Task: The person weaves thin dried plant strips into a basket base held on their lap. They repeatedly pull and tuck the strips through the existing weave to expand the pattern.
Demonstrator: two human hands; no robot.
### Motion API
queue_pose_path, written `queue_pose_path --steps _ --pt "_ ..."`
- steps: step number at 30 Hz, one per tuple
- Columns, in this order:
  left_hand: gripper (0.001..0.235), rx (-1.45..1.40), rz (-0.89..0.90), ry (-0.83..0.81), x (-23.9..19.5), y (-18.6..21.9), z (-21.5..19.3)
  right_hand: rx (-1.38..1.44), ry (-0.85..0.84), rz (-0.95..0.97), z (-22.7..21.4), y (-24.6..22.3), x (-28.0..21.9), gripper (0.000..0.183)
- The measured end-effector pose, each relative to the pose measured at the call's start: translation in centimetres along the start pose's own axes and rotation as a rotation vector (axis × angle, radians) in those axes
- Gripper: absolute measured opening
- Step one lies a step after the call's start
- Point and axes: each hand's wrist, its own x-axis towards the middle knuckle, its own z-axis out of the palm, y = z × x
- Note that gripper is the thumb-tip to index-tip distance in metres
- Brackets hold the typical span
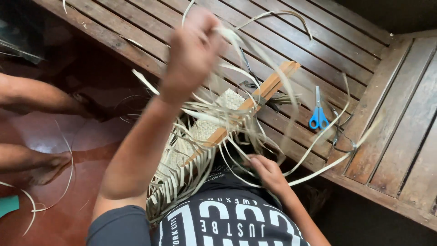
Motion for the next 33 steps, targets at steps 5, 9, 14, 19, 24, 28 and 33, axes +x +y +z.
queue_pose_path --steps 5,9,14,19,24,28,33 --pt "0.025 -0.559 -0.524 0.273 1.7 -6.7 -6.1 -0.377 0.001 0.276 -3.7 5.5 -2.8 0.038" --pt "0.010 -0.257 -0.506 -0.032 -3.5 -8.7 -7.0 -0.385 0.276 0.111 -5.6 1.2 -3.0 0.021" --pt "0.016 0.195 -0.284 -0.386 -12.1 -4.9 -3.5 0.173 0.282 -0.288 -2.5 -9.8 0.4 0.030" --pt "0.023 0.470 -0.053 -0.666 -16.5 -3.2 -1.6 0.576 0.029 -0.313 -0.2 -12.5 4.1 0.063" --pt "0.013 0.669 0.179 -0.419 -18.6 -4.1 -0.5 0.736 -0.115 -0.330 0.8 -13.1 5.2 0.087" --pt "0.007 0.744 0.225 -0.292 -19.9 -5.9 0.5 0.662 -0.072 -0.403 1.4 -12.7 5.5 0.088" --pt "0.014 0.854 0.306 -0.078 -20.0 -4.4 0.3 0.667 -0.040 -0.388 2.2 -12.1 6.4 0.070"
